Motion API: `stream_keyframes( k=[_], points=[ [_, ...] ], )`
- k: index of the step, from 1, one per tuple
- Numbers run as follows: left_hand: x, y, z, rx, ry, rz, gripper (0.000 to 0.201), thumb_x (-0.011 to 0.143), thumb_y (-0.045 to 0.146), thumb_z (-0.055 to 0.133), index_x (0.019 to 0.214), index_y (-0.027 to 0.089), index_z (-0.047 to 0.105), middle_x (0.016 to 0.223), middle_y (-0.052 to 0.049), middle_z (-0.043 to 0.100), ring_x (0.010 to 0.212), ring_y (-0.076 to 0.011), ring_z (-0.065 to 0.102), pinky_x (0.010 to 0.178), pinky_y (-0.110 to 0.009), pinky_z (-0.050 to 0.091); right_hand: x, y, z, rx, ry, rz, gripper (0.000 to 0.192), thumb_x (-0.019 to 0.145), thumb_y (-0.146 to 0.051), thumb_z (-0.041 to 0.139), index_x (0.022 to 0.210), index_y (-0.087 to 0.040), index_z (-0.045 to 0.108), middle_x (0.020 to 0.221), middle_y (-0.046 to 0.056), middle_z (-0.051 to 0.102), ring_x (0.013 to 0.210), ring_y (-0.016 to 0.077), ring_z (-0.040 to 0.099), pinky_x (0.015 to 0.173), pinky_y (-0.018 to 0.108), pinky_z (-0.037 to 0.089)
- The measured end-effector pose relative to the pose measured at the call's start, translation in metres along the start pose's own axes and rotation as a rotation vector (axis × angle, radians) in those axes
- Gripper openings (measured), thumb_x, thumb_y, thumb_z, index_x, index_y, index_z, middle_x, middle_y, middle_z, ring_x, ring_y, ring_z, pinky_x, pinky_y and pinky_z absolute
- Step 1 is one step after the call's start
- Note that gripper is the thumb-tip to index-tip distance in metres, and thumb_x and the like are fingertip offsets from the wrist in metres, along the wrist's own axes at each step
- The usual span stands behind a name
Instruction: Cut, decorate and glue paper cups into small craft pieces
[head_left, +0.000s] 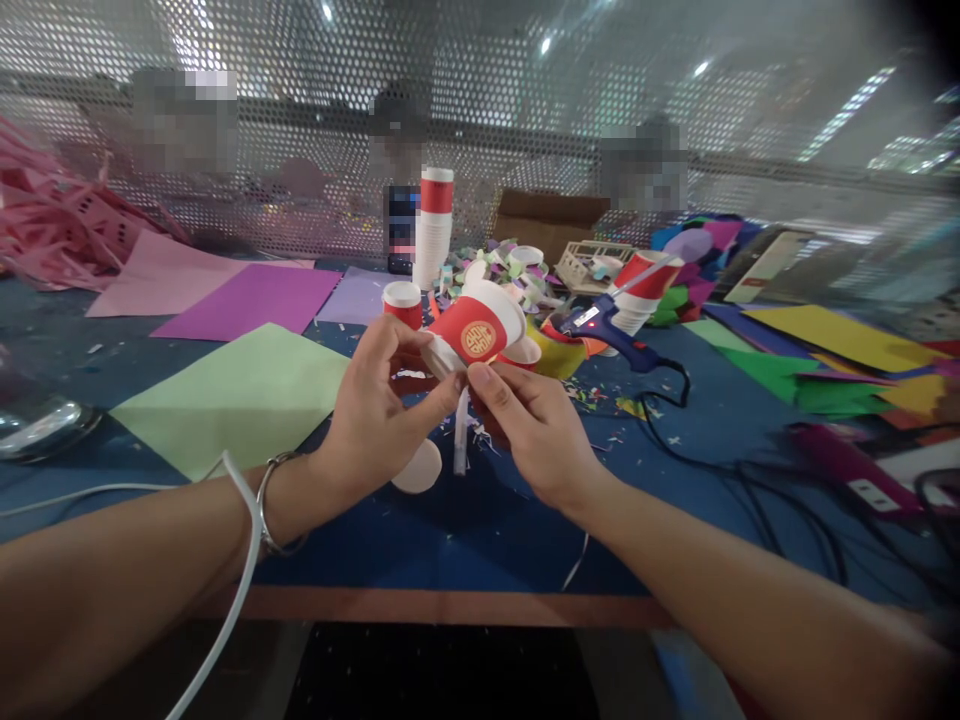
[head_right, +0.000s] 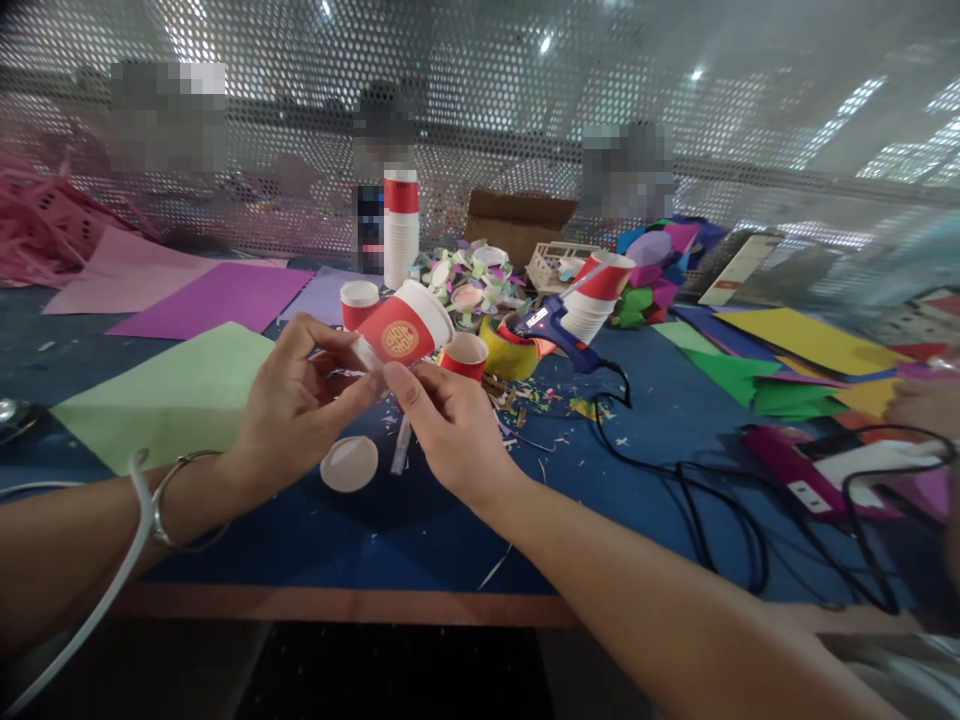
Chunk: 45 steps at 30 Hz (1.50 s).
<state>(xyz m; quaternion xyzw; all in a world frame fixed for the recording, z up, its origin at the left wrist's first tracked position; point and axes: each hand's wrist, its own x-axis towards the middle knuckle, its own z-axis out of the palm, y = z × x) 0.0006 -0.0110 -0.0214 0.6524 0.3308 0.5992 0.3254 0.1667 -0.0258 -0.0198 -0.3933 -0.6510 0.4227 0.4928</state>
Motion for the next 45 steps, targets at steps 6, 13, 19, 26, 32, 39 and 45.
stream_keyframes(
  k=[6, 13, 19, 26, 32, 39, 45],
  points=[
    [0.0, 0.001, -0.001, 0.006, -0.003, 0.033, 0.034, 0.077, 0.016, 0.079, 0.096, 0.02, 0.05, 0.094, -0.001, 0.057, 0.082, -0.0127, 0.065, 0.066, -0.025, 0.06, 0.001, -0.003, -0.001, -0.094, 0.004, -0.043, 0.044, 0.1, -0.05, 0.055, 0.069, -0.019, 0.054, 0.059, -0.006, 0.038, 0.052, 0.0074, 0.029, 0.047, 0.028, 0.023],
    [0.002, -0.004, -0.001, 0.087, 0.032, 0.061, 0.04, 0.074, 0.014, 0.08, 0.101, 0.02, 0.052, 0.099, -0.004, 0.059, 0.087, -0.0158, 0.065, 0.071, -0.031, 0.063, 0.001, 0.001, -0.001, -0.033, 0.005, 0.031, 0.047, 0.098, -0.055, 0.055, 0.068, -0.02, 0.049, 0.059, -0.006, 0.034, 0.049, 0.0066, 0.029, 0.046, 0.027, 0.022],
    [-0.002, -0.007, -0.003, 0.185, 0.026, 0.172, 0.041, 0.074, 0.015, 0.08, 0.105, 0.022, 0.054, 0.103, -0.004, 0.055, 0.092, -0.0186, 0.065, 0.074, -0.035, 0.064, 0.0, -0.001, -0.001, -0.014, -0.015, 0.019, 0.047, 0.098, -0.055, 0.054, 0.068, -0.02, 0.046, 0.059, -0.007, 0.031, 0.048, 0.0064, 0.028, 0.046, 0.027, 0.022],
    [-0.002, -0.004, -0.003, 0.144, 0.035, 0.098, 0.042, 0.075, 0.022, 0.083, 0.104, 0.022, 0.053, 0.101, -0.004, 0.059, 0.09, -0.0183, 0.066, 0.072, -0.034, 0.063, 0.0, -0.003, -0.001, -0.052, 0.002, -0.005, 0.046, 0.099, -0.054, 0.054, 0.068, -0.02, 0.048, 0.057, -0.006, 0.036, 0.048, 0.007, 0.031, 0.045, 0.027, 0.024],
    [0.001, 0.002, -0.001, 0.015, 0.05, -0.02, 0.033, 0.081, 0.026, 0.079, 0.102, 0.019, 0.054, 0.089, -0.002, 0.063, 0.082, -0.0138, 0.066, 0.07, -0.027, 0.061, 0.001, -0.002, -0.002, -0.048, 0.012, 0.019, 0.044, 0.098, -0.055, 0.055, 0.07, -0.021, 0.05, 0.061, -0.006, 0.036, 0.05, 0.0077, 0.031, 0.045, 0.027, 0.024],
    [0.001, 0.002, 0.0, 0.011, 0.071, -0.053, 0.042, 0.072, 0.024, 0.085, 0.096, 0.019, 0.051, 0.097, -0.004, 0.064, 0.082, -0.0153, 0.067, 0.073, -0.032, 0.062, 0.001, -0.002, -0.001, -0.056, 0.008, 0.016, 0.045, 0.098, -0.055, 0.055, 0.07, -0.021, 0.051, 0.059, -0.005, 0.037, 0.05, 0.0083, 0.032, 0.045, 0.027, 0.024],
    [0.001, 0.004, 0.0, 0.024, 0.063, -0.057, 0.046, 0.07, 0.023, 0.086, 0.097, 0.02, 0.048, 0.097, -0.004, 0.061, 0.084, -0.0165, 0.067, 0.074, -0.034, 0.061, 0.001, -0.003, -0.002, -0.107, 0.005, -0.01, 0.046, 0.099, -0.054, 0.053, 0.068, -0.02, 0.049, 0.057, -0.006, 0.038, 0.049, 0.0078, 0.032, 0.045, 0.027, 0.024]
  ],
)
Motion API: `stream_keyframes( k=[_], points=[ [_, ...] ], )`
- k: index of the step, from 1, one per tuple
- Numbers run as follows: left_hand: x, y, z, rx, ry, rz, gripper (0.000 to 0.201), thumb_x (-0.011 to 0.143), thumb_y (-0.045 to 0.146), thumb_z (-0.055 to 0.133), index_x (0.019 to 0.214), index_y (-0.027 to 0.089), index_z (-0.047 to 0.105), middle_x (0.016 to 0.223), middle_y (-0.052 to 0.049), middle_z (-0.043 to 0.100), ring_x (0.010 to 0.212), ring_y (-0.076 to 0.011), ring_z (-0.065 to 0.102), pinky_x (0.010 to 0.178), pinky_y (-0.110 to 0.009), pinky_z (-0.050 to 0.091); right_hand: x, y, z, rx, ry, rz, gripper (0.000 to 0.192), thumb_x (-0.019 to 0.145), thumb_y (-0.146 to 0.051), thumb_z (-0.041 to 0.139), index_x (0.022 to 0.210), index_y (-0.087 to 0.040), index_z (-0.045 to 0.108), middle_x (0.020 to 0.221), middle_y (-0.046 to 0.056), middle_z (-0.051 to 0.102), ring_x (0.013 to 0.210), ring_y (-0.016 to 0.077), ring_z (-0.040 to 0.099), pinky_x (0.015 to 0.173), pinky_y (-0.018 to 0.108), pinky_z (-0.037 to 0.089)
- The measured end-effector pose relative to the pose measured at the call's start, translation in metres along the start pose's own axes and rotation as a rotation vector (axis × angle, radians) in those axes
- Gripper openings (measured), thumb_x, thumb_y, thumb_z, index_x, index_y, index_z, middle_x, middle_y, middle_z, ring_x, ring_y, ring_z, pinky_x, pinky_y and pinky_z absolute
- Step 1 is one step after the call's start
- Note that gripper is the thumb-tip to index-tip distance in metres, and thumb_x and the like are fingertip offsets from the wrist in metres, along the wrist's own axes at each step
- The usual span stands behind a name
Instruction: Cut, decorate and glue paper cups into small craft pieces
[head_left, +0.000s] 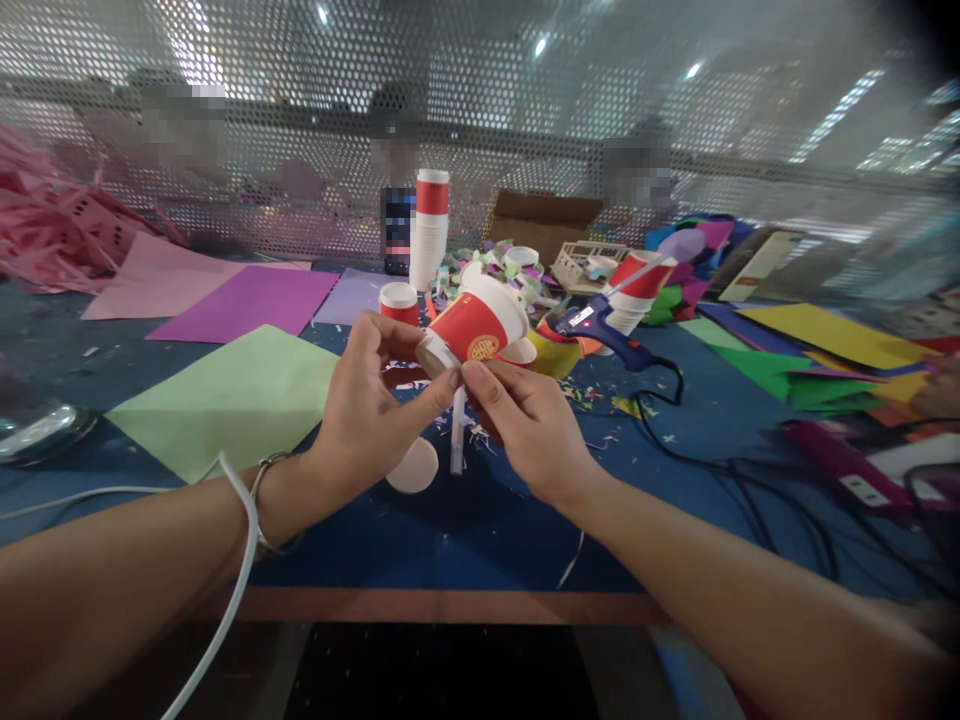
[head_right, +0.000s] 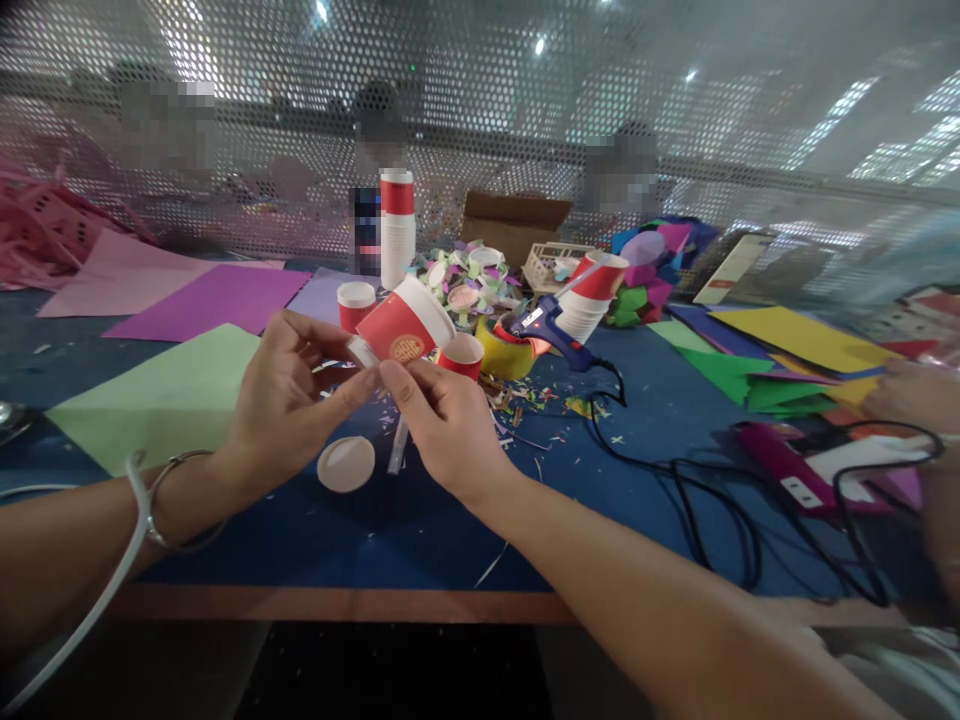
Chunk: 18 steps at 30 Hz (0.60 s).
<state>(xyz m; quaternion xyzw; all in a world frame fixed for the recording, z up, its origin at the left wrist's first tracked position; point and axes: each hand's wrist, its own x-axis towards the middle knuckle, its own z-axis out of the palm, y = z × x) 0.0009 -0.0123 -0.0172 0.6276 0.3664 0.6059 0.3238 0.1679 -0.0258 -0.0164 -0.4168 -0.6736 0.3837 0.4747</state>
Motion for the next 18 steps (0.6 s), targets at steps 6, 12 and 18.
stream_keyframes(
  k=[6, 12, 18],
  points=[
    [-0.0001, -0.0021, -0.0002, 0.02, 0.002, 0.033, 0.044, 0.073, 0.023, 0.083, 0.097, 0.02, 0.046, 0.096, -0.002, 0.055, 0.083, -0.0137, 0.063, 0.072, -0.03, 0.06, 0.0002, 0.0026, 0.0007, -0.024, 0.018, 0.003, 0.047, 0.099, -0.055, 0.053, 0.067, -0.021, 0.048, 0.057, -0.006, 0.036, 0.05, 0.0083, 0.031, 0.045, 0.027, 0.024],
    [-0.0001, -0.0029, 0.0015, 0.021, -0.004, 0.028, 0.043, 0.073, 0.022, 0.083, 0.095, 0.02, 0.047, 0.097, -0.002, 0.055, 0.083, -0.013, 0.062, 0.07, -0.028, 0.059, 0.0003, 0.0017, 0.0002, -0.078, 0.024, -0.001, 0.047, 0.099, -0.055, 0.052, 0.067, -0.021, 0.048, 0.058, -0.005, 0.037, 0.052, 0.0093, 0.033, 0.047, 0.029, 0.024],
    [0.0003, -0.0052, -0.0004, 0.034, -0.024, 0.039, 0.042, 0.076, 0.024, 0.083, 0.097, 0.021, 0.047, 0.099, -0.003, 0.056, 0.085, -0.0138, 0.062, 0.073, -0.03, 0.059, 0.0018, -0.0023, -0.0013, -0.155, 0.033, -0.033, 0.05, 0.1, -0.054, 0.051, 0.063, -0.021, 0.045, 0.057, -0.005, 0.037, 0.053, 0.0098, 0.032, 0.049, 0.029, 0.026]
  ],
)
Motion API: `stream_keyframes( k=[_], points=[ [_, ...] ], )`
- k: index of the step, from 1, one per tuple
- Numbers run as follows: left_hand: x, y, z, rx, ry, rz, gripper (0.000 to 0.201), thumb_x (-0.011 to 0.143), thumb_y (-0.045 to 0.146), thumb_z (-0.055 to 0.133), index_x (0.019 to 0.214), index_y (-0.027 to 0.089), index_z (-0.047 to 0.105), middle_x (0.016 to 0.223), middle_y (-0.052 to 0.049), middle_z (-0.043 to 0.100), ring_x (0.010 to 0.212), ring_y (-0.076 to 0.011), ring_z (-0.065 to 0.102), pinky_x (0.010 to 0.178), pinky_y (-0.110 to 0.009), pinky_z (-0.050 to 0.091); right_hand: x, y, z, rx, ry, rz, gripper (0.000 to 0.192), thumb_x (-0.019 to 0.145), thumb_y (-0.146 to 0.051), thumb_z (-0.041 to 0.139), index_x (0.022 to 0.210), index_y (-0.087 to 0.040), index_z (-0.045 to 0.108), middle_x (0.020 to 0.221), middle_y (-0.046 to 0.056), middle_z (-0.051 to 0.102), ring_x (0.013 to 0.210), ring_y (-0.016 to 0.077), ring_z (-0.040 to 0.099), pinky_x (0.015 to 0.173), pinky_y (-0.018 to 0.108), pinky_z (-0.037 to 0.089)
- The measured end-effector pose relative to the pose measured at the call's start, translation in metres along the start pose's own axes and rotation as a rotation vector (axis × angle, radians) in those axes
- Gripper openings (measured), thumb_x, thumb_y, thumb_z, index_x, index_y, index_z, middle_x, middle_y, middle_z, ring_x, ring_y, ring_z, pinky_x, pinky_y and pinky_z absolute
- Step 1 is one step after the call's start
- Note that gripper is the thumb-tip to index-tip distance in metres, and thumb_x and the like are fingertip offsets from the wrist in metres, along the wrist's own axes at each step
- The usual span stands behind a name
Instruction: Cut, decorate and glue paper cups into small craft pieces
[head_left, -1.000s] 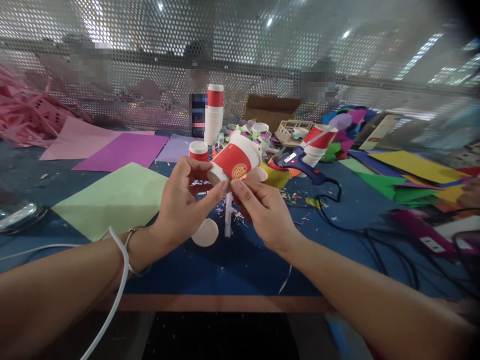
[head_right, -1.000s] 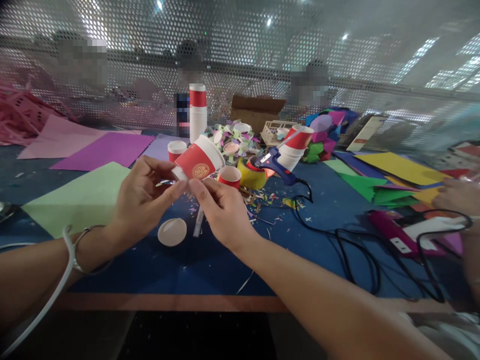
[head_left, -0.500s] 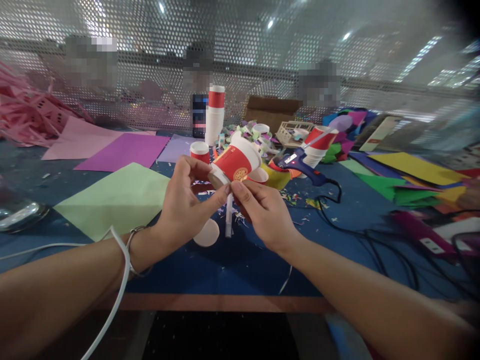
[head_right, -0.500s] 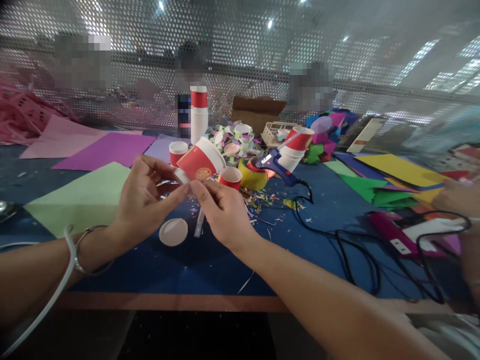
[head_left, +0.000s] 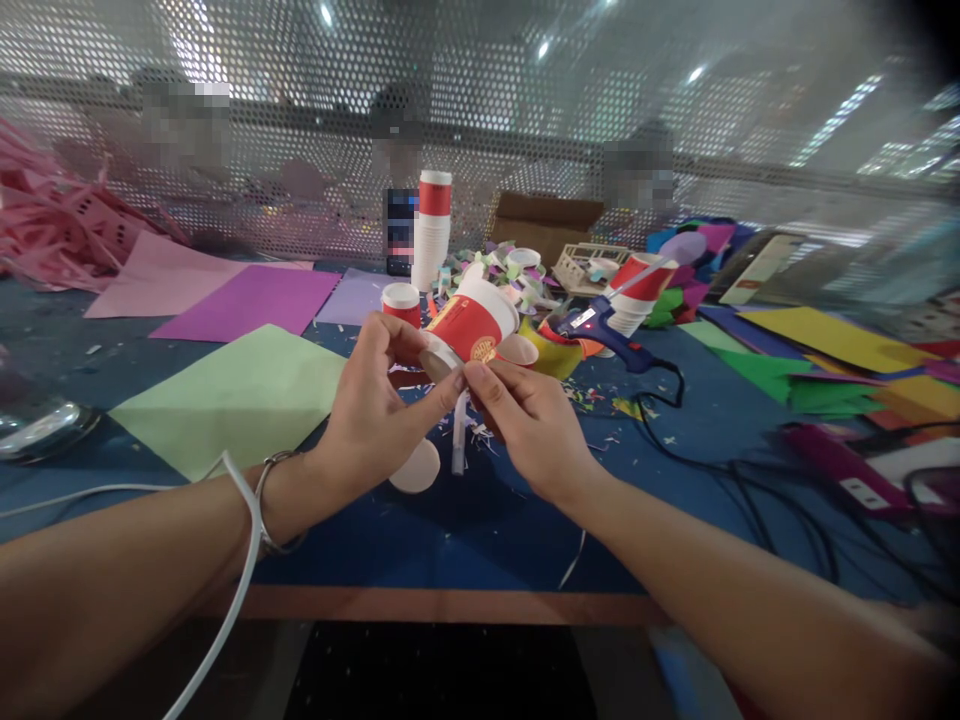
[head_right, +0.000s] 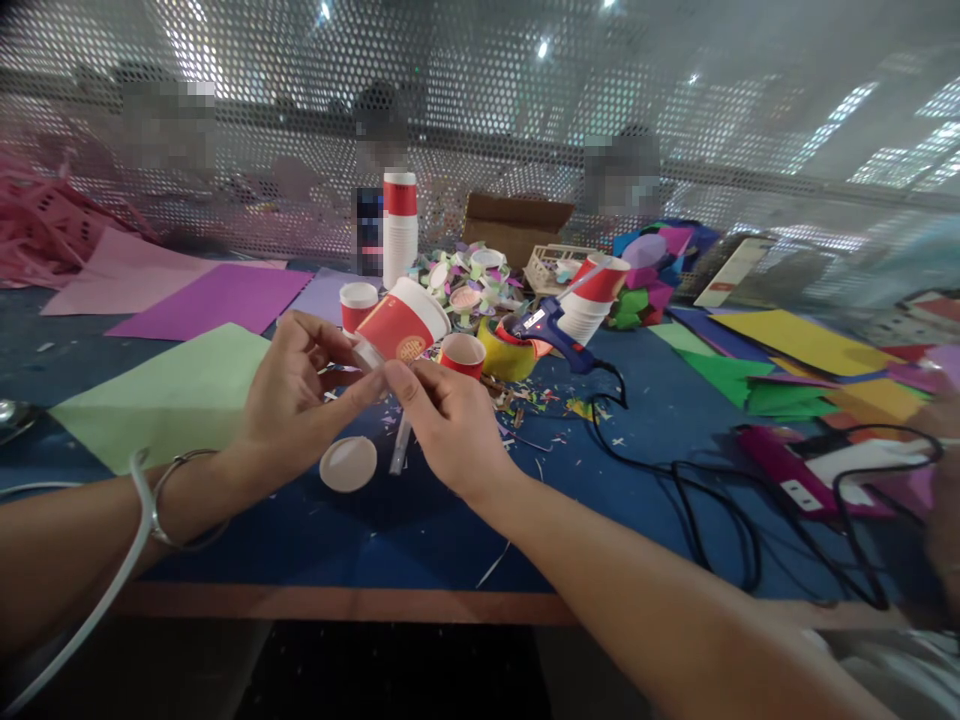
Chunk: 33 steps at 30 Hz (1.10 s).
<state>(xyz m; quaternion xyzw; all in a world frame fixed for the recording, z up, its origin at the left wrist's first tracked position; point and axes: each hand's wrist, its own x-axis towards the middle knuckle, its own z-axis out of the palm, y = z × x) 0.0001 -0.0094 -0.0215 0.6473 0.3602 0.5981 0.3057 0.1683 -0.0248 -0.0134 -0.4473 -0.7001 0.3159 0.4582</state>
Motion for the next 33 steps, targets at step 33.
stream_keyframes(
  k=[33],
  points=[
    [0.0024, -0.0021, -0.0072, 0.167, -0.041, 0.123, 0.046, 0.075, 0.026, 0.083, 0.101, 0.023, 0.045, 0.099, -0.002, 0.053, 0.086, -0.0159, 0.062, 0.074, -0.033, 0.061, 0.0045, 0.0032, -0.0047, -0.113, -0.038, -0.051, 0.051, 0.1, -0.056, 0.05, 0.064, -0.021, 0.042, 0.058, -0.005, 0.034, 0.055, 0.01, 0.034, 0.052, 0.029, 0.027]
  ],
)
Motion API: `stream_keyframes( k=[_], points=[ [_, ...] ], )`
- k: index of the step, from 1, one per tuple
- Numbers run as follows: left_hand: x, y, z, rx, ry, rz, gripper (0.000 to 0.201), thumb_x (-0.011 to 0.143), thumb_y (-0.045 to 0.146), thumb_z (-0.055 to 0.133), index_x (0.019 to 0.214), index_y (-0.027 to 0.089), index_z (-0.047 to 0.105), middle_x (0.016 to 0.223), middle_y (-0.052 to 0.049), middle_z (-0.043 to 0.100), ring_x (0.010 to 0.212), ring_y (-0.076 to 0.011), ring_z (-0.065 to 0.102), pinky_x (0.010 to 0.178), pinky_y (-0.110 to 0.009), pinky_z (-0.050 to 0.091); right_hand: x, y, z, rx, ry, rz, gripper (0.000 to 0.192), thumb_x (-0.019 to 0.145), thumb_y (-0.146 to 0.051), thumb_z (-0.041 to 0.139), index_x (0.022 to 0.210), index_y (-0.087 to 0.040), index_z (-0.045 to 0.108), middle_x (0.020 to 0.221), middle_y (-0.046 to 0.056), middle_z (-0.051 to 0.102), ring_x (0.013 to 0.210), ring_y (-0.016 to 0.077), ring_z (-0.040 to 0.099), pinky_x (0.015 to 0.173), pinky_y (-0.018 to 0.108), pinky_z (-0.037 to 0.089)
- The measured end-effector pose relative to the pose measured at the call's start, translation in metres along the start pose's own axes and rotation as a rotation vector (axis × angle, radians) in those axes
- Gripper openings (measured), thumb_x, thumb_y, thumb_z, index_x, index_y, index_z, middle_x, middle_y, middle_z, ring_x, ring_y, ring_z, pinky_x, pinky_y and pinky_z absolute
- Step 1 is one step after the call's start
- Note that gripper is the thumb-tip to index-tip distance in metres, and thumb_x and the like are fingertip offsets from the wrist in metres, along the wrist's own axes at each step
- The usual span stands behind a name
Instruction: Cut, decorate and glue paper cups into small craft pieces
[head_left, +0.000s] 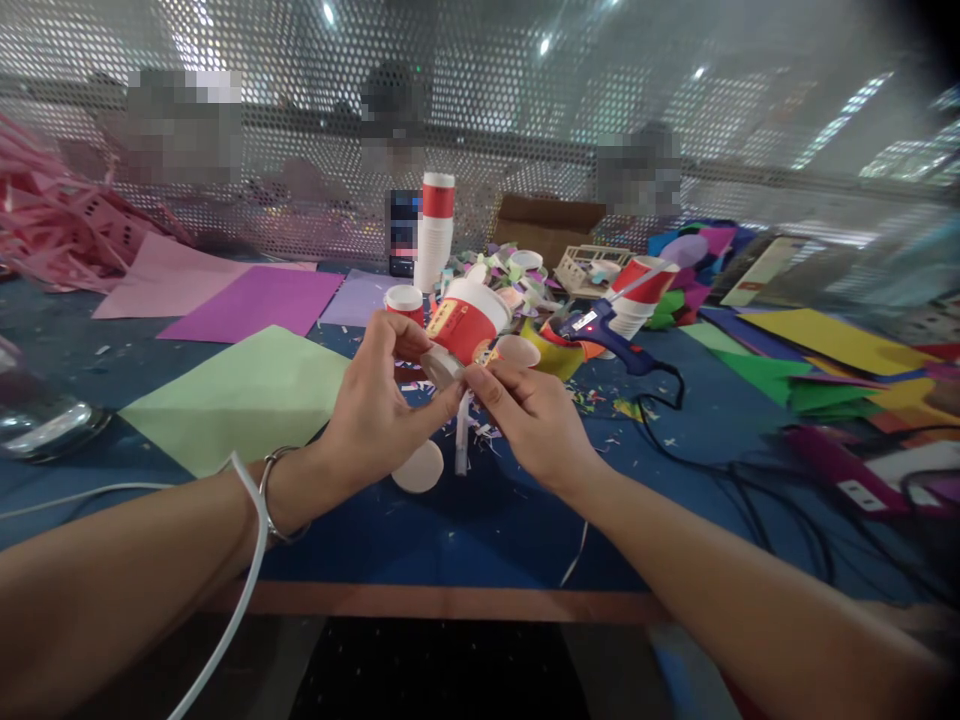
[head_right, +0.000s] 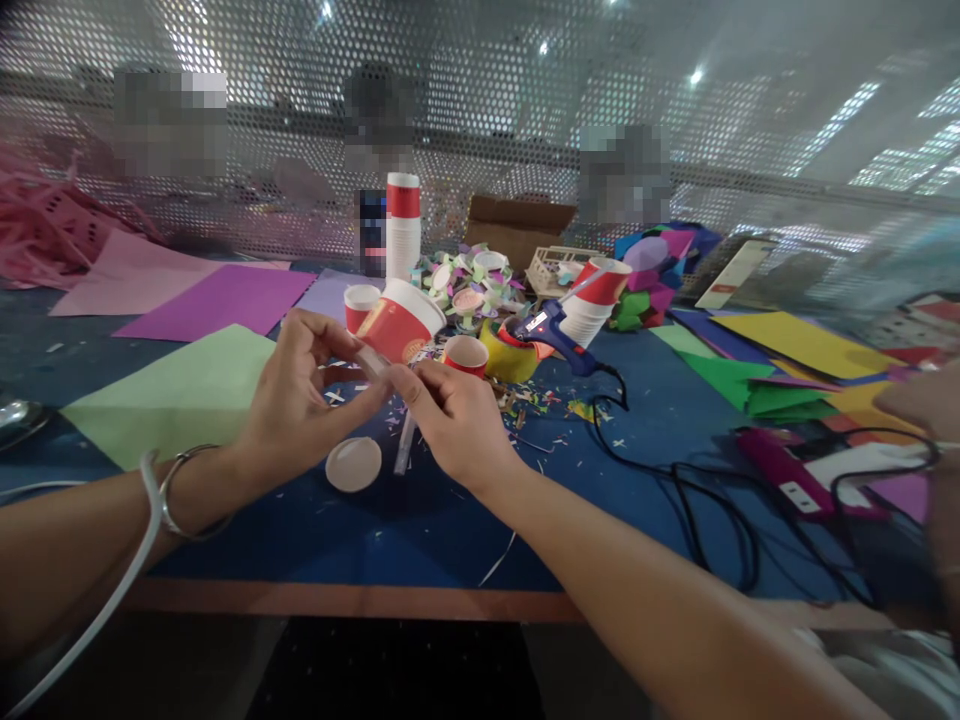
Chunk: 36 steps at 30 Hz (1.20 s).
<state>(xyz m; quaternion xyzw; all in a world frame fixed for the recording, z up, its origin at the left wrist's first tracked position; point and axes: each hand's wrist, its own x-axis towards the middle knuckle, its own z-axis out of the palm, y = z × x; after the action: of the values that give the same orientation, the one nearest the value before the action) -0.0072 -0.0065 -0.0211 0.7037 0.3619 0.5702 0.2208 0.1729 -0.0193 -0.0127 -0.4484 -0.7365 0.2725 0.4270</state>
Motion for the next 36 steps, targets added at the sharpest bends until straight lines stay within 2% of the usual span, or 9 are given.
stream_keyframes(
  k=[10, 13, 17, 20, 22, 25, 29, 32, 36],
  points=[
    [0.004, -0.005, -0.006, 0.029, -0.026, -0.013, 0.043, 0.075, 0.021, 0.079, 0.105, 0.022, 0.048, 0.105, -0.003, 0.053, 0.092, -0.0162, 0.06, 0.075, -0.03, 0.061, 0.003, 0.001, -0.007, 0.007, 0.055, 0.052, 0.054, 0.097, -0.062, 0.05, 0.063, -0.021, 0.04, 0.056, -0.005, 0.032, 0.054, 0.0102, 0.031, 0.051, 0.029, 0.023],
    [0.007, -0.001, -0.015, 0.046, -0.159, -0.087, 0.036, 0.075, 0.018, 0.075, 0.105, 0.022, 0.056, 0.109, -0.005, 0.053, 0.093, -0.0164, 0.061, 0.077, -0.031, 0.061, 0.004, 0.0, -0.011, 0.016, 0.027, 0.063, 0.054, 0.097, -0.063, 0.051, 0.064, -0.021, 0.042, 0.057, -0.005, 0.031, 0.054, 0.0103, 0.03, 0.051, 0.029, 0.023],
    [0.017, 0.003, -0.032, 0.178, -0.383, -0.15, 0.015, 0.076, 0.019, 0.071, 0.088, 0.019, 0.063, 0.101, -0.005, 0.056, 0.091, -0.0173, 0.061, 0.081, -0.034, 0.058, 0.004, -0.002, -0.016, 0.033, 0.001, 0.069, 0.054, 0.095, -0.065, 0.053, 0.064, -0.021, 0.043, 0.058, -0.005, 0.034, 0.053, 0.01, 0.031, 0.05, 0.029, 0.024],
    [0.025, 0.004, -0.043, 0.302, -0.551, -0.195, 0.014, 0.079, 0.029, 0.071, 0.082, 0.02, 0.062, 0.089, -0.003, 0.062, 0.081, -0.0178, 0.061, 0.075, -0.036, 0.054, 0.006, 0.001, -0.019, 0.098, 0.052, 0.081, 0.052, 0.092, -0.067, 0.056, 0.067, -0.022, 0.047, 0.057, -0.006, 0.032, 0.05, 0.0101, 0.029, 0.047, 0.029, 0.022],
    [0.028, 0.003, -0.046, 0.405, -0.598, -0.199, 0.022, 0.082, 0.039, 0.071, 0.078, 0.02, 0.061, 0.084, -0.002, 0.064, 0.078, -0.0187, 0.061, 0.074, -0.038, 0.051, 0.009, 0.005, -0.022, 0.109, 0.117, 0.073, 0.051, 0.09, -0.069, 0.056, 0.068, -0.023, 0.049, 0.055, -0.006, 0.03, 0.049, 0.0106, 0.027, 0.046, 0.029, 0.021],
    [0.027, -0.001, -0.045, 0.46, -0.495, -0.171, 0.033, 0.083, 0.052, 0.071, 0.085, 0.021, 0.061, 0.093, -0.004, 0.066, 0.085, -0.0216, 0.062, 0.077, -0.039, 0.05, 0.012, 0.009, -0.026, 0.078, 0.174, 0.041, 0.051, 0.09, -0.071, 0.054, 0.07, -0.024, 0.053, 0.053, -0.006, 0.028, 0.048, 0.0112, 0.026, 0.047, 0.029, 0.022],
    [0.025, -0.012, -0.033, 0.496, -0.287, -0.112, 0.052, 0.079, 0.044, 0.077, 0.119, 0.02, 0.054, 0.124, -0.012, 0.059, 0.104, -0.0263, 0.062, 0.083, -0.041, 0.051, 0.017, 0.011, -0.033, 0.017, 0.205, 0.02, 0.047, 0.092, -0.065, 0.056, 0.071, -0.023, 0.054, 0.051, -0.007, 0.03, 0.047, 0.0107, 0.027, 0.048, 0.029, 0.023],
    [0.026, -0.024, -0.023, 0.454, -0.254, -0.125, 0.054, 0.085, 0.039, 0.071, 0.131, 0.021, 0.048, 0.134, -0.013, 0.056, 0.1, -0.023, 0.065, 0.08, -0.038, 0.051, 0.02, 0.012, -0.04, -0.131, 0.227, -0.006, 0.041, 0.09, -0.058, 0.064, 0.072, -0.023, 0.054, 0.051, -0.007, 0.036, 0.048, 0.0101, 0.03, 0.049, 0.03, 0.023],
    [0.032, -0.04, -0.017, 0.396, -0.292, -0.226, 0.058, 0.084, 0.036, 0.072, 0.133, 0.02, 0.048, 0.13, -0.014, 0.063, 0.09, -0.0215, 0.066, 0.076, -0.037, 0.051, 0.025, 0.017, -0.048, -0.357, 0.247, -0.047, 0.031, 0.089, -0.045, 0.069, 0.075, -0.022, 0.053, 0.053, -0.005, 0.046, 0.05, 0.0109, 0.037, 0.051, 0.03, 0.029]
  ],
)
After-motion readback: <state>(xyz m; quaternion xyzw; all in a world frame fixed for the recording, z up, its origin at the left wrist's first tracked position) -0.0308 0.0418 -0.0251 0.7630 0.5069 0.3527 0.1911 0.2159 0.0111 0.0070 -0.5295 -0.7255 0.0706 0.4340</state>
